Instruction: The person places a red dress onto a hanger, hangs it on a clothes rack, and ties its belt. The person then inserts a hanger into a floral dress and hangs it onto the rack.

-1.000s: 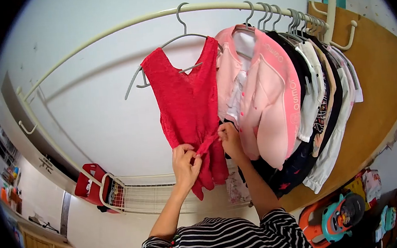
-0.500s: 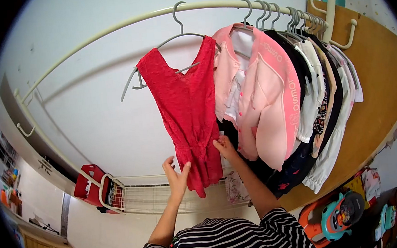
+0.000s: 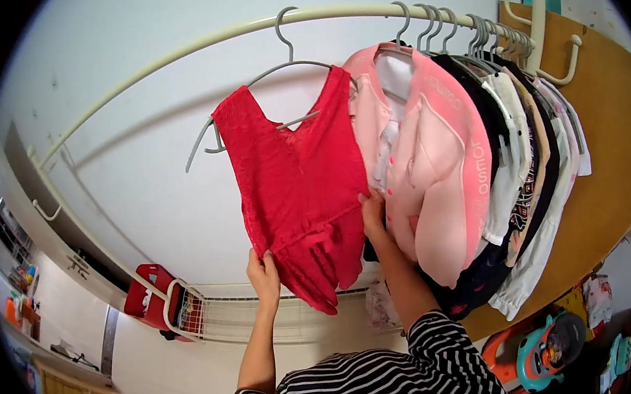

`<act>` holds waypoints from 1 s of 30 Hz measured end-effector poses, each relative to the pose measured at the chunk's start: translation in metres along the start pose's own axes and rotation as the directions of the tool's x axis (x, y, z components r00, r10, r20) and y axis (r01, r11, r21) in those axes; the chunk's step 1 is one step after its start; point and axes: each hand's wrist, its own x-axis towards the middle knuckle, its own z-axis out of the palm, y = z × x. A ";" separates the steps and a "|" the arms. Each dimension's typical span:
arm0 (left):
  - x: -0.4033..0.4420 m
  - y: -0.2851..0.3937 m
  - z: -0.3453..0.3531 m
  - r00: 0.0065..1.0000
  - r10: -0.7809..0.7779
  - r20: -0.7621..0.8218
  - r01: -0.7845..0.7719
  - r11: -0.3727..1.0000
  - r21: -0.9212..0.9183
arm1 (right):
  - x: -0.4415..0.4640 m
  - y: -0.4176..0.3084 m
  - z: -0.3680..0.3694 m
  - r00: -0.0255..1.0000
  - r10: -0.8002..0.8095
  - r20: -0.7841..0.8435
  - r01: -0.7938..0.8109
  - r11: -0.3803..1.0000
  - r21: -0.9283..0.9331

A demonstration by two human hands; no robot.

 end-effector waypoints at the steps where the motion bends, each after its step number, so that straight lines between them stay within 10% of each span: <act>1: -0.003 0.000 -0.001 1.000 -0.003 -0.003 0.003 1.000 0.005 | -0.005 -0.011 0.001 1.000 -0.016 0.000 0.016 1.000 -0.002; 6: -0.003 0.009 -0.006 0.867 0.197 0.458 -0.183 0.980 -0.075 | -0.004 0.012 -0.003 0.971 0.131 0.199 -0.128 0.991 -0.027; 7: 0.001 0.012 -0.013 0.857 0.040 0.514 -0.025 0.999 -0.036 | -0.010 0.007 -0.003 0.985 0.069 0.160 -0.035 0.978 -0.204; 9: 0.024 0.022 -0.017 0.899 0.096 0.428 0.003 0.974 -0.225 | -0.011 -0.007 0.003 0.992 -0.015 0.123 0.061 0.925 -0.374; 16: 0.108 0.110 0.008 0.891 0.424 0.165 -0.210 0.705 -0.678 | -0.057 -0.167 0.029 0.844 -0.432 0.317 0.484 0.869 -0.104; 20: 0.124 0.125 0.033 0.862 0.394 0.320 -0.074 0.722 -0.688 | -0.085 -0.235 0.044 0.761 -0.541 0.359 0.585 0.810 -0.020; 22: 0.122 0.138 0.047 0.783 0.358 0.509 0.037 0.789 -0.613 | -0.095 -0.255 0.052 0.754 -0.552 0.357 0.604 0.795 -0.047; 25: 0.132 0.141 0.067 0.500 0.776 0.385 -0.479 0.618 -0.624 | -0.106 -0.280 0.067 0.665 -0.687 0.292 0.727 0.686 -0.043; 30: 0.152 0.161 0.092 0.353 0.866 0.354 -0.392 0.480 -0.785 | -0.117 -0.310 0.068 0.857 -0.492 0.150 0.510 0.776 -0.372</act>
